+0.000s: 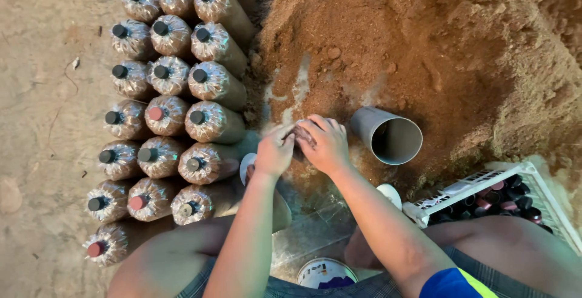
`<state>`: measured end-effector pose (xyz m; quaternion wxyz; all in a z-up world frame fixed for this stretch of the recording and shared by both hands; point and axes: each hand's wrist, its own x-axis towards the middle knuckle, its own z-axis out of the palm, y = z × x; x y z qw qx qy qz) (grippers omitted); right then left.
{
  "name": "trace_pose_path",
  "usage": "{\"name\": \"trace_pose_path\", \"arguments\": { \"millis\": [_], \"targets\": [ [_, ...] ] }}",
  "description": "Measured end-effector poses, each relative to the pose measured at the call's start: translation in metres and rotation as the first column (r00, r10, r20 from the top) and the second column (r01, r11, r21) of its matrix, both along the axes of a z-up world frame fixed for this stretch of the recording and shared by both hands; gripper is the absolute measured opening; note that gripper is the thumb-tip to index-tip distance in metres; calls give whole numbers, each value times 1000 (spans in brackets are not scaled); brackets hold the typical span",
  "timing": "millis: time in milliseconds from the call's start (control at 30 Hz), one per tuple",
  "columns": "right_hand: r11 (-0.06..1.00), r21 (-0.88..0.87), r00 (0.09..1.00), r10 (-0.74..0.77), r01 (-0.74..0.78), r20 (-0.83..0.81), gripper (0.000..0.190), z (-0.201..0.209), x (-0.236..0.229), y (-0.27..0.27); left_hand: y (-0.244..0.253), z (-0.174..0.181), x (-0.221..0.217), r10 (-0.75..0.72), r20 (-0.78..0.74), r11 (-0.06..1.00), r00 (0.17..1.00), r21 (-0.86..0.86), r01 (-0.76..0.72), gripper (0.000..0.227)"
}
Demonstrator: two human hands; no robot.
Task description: The person fills a cylindrical container with sawdust from a large pile, then places a black cap on top. The person then wraps the filled cylinder in a clear plastic bag and secures it with a rubber band.
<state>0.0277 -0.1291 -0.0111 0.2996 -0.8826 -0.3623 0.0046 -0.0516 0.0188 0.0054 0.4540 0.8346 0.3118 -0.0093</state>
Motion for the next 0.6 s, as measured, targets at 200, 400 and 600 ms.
{"name": "trace_pose_path", "arguments": {
  "millis": [200,400,600],
  "targets": [
    [987,-137,990,70,-87,-120,90,11,6,-3,-4,-33,1,13,70,997,997,69,-18,12],
    [984,-170,992,32,-52,-118,51,13,-1,1,-13,-54,-1,70,72,995,995,-81,-64,15],
    [993,73,984,80,-93,159,33,-5,-2,3,-17,-42,-1,326,-45,845,944,-434,-312,26]
  ]
}}
